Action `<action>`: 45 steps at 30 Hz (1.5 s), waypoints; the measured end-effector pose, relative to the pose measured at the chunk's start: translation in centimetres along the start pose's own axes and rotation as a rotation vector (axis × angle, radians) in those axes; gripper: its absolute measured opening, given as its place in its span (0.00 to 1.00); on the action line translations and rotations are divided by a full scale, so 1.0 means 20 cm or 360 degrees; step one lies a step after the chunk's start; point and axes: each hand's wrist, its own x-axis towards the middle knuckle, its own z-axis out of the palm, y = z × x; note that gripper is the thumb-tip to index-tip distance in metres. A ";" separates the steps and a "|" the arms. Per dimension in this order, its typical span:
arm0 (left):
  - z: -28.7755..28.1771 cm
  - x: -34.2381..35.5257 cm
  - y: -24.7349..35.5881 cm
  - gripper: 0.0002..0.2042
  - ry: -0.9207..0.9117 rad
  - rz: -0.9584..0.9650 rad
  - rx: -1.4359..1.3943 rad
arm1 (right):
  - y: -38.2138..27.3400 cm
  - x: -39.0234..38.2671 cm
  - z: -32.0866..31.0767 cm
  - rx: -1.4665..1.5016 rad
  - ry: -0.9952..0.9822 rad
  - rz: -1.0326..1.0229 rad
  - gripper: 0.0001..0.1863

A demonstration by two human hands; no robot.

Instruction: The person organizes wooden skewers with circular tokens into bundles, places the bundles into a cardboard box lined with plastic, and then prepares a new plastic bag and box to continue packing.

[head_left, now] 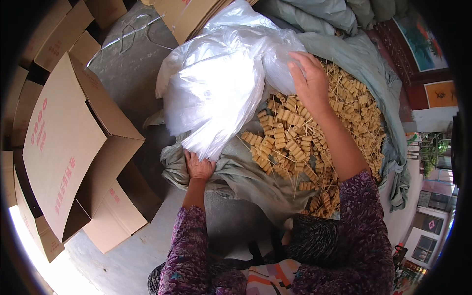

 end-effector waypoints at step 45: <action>-0.03 0.01 0.06 0.30 0.0141 0.0087 -0.0034 | 0.73 0.06 0.03 0.1244 -0.0077 0.1721 0.21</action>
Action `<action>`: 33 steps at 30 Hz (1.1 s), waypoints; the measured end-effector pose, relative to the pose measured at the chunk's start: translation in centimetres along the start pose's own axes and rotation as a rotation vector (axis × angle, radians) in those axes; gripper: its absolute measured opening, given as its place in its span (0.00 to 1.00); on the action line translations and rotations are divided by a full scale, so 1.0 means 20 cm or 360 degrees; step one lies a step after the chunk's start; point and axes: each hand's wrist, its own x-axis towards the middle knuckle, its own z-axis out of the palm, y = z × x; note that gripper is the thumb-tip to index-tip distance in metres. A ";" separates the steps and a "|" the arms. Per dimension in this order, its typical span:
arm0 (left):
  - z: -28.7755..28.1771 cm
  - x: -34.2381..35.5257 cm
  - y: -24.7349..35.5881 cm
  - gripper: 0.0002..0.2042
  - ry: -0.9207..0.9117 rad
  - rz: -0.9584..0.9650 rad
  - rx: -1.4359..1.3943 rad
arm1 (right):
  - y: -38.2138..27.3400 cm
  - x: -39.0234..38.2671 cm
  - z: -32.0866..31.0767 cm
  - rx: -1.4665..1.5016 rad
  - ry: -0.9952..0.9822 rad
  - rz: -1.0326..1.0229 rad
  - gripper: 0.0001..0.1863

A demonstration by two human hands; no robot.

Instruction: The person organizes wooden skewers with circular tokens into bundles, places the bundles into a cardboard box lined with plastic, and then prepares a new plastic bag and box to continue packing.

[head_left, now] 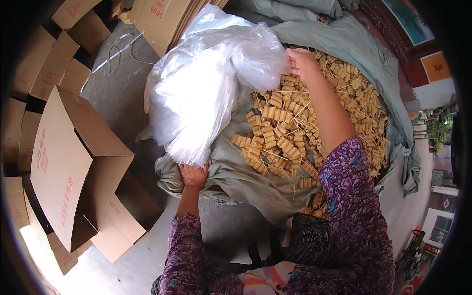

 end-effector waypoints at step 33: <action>-1.28 1.30 0.95 0.16 0.0785 0.0348 -0.1322 | -0.17 -0.49 0.03 0.0795 -0.1060 -0.0975 0.19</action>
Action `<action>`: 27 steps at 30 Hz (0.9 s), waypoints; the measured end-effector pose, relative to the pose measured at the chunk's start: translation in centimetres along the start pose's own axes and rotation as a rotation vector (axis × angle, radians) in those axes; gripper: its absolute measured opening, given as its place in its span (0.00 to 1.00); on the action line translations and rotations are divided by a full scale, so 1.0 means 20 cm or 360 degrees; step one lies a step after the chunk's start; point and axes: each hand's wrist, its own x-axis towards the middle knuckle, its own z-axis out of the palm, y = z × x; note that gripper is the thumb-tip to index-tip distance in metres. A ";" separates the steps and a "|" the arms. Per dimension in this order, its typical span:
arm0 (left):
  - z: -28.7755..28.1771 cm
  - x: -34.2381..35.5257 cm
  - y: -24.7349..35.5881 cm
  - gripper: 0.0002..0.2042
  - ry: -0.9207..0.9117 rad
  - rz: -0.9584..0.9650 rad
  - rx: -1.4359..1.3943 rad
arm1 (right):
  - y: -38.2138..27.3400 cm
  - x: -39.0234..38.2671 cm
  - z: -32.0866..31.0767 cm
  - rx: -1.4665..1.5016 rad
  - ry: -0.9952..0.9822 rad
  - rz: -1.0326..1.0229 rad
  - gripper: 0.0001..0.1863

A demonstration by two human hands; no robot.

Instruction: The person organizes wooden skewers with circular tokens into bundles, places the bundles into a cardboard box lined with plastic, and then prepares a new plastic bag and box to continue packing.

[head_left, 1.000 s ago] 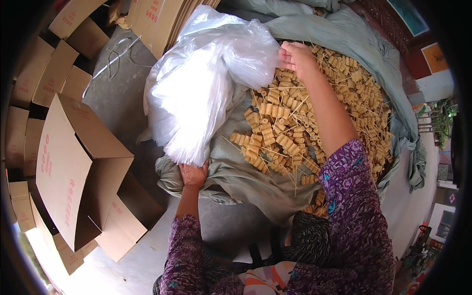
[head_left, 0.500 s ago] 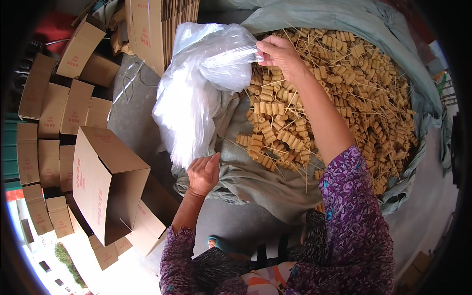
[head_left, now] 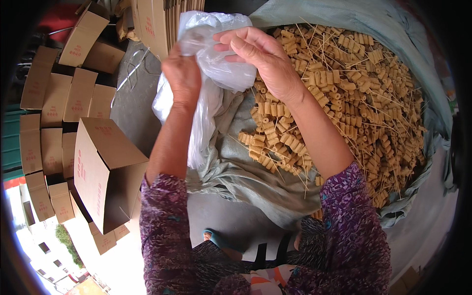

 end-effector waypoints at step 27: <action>-1.78 -0.89 0.97 0.25 0.0758 -0.0445 -0.0588 | 0.14 -0.53 0.75 -0.0590 -0.0987 0.0273 0.19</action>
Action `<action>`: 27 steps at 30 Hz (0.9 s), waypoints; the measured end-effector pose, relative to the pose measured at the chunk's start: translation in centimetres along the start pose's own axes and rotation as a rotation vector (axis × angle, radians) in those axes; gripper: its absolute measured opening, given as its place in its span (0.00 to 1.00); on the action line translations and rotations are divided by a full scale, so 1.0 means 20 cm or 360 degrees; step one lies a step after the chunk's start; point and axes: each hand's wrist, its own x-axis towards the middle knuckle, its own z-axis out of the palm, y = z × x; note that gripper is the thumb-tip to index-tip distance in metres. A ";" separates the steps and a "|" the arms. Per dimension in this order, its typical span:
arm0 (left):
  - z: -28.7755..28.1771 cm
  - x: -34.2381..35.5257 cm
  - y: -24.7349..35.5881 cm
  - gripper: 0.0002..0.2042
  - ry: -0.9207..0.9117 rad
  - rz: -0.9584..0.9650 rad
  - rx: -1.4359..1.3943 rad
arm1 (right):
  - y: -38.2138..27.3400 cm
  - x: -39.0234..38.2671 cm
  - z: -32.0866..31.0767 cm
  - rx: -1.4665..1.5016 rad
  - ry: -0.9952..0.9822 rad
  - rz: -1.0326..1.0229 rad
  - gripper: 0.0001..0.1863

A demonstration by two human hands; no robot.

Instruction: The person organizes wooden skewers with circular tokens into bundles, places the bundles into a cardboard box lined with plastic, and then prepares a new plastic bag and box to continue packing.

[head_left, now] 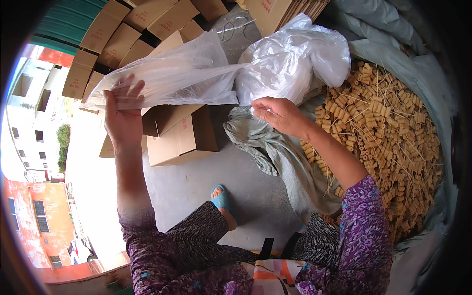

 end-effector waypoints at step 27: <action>-0.21 -1.03 0.28 0.29 -0.0409 -0.0723 -0.0709 | -1.42 -0.82 0.17 0.0409 -0.1211 -0.1112 0.14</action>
